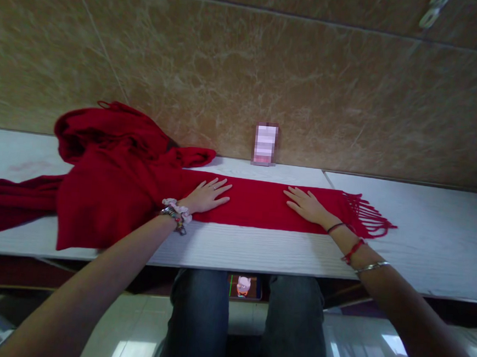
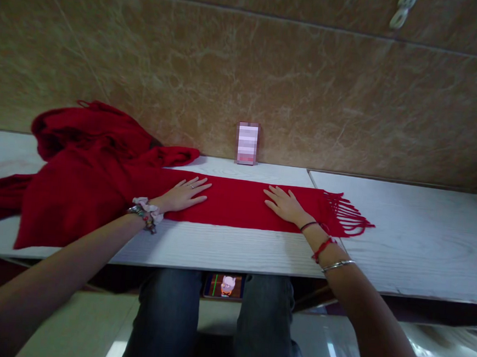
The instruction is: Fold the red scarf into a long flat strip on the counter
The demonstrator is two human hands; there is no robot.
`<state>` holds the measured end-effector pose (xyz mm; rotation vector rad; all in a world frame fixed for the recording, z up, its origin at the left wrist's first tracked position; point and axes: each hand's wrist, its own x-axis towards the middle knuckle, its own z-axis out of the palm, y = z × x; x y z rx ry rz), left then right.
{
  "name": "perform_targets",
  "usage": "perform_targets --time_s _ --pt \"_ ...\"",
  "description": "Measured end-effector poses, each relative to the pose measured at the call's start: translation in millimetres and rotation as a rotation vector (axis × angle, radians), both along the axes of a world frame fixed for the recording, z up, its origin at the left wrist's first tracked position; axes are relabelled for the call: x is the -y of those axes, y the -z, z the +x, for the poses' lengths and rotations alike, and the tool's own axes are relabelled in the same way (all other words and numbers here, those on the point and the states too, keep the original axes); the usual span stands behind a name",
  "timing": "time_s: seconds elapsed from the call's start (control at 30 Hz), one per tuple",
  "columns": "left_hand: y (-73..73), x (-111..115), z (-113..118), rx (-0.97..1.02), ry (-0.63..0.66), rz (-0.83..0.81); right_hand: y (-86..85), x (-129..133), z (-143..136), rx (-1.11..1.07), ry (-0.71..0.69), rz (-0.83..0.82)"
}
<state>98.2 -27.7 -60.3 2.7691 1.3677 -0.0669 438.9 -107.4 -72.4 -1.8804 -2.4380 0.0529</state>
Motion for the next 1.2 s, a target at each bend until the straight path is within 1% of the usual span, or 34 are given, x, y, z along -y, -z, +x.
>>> perform_targets --time_s 0.2,0.3,0.37,0.43,0.5,0.57,0.63,0.7,0.77,0.87,0.97,1.1,1.2 --pt "-4.5 -24 3 -0.035 0.006 -0.023 4.1 -32 3 -0.015 -0.028 0.037" --pt "-2.7 -32 3 -0.042 -0.001 -0.022 6.8 -42 6 -0.043 -0.036 0.053" --pt "0.2 -33 3 -0.05 -0.012 -0.015 7.2 -44 7 -0.063 -0.05 0.062" --pt "3.1 -31 4 -0.044 -0.009 0.032 5.7 -42 8 -0.086 -0.067 0.072" --pt "4.2 -26 6 -0.005 0.05 0.105 2.1 -38 7 -0.118 -0.093 0.098" --pt "2.6 -19 10 0.065 0.155 0.152 -3.0 -31 3 -0.163 -0.146 0.139" --pt "-0.4 -11 17 0.132 0.274 0.147 -8.4 -24 -4 -0.208 -0.223 0.162" --pt "-2.8 -4 24 0.167 0.381 0.117 -12.7 -17 -13 -0.236 -0.3 0.149" --pt "-3.5 1 30 0.167 0.45 0.095 -15.3 -11 -22 -0.238 -0.363 0.116" --pt "-4.1 3 31 0.158 0.467 0.104 -17.1 -7 -32 -0.211 -0.418 0.074" --pt "-7.8 3 29 0.134 0.46 0.131 -18.4 -6 -33 -0.183 -0.426 0.066" --pt "-14.7 7 27 0.099 0.435 0.196 -19.1 -7 -28 -0.138 -0.437 0.101" --pt "-16.4 10 29 0.076 0.423 0.263 -17.8 -6 -29 -0.115 -0.45 0.163"
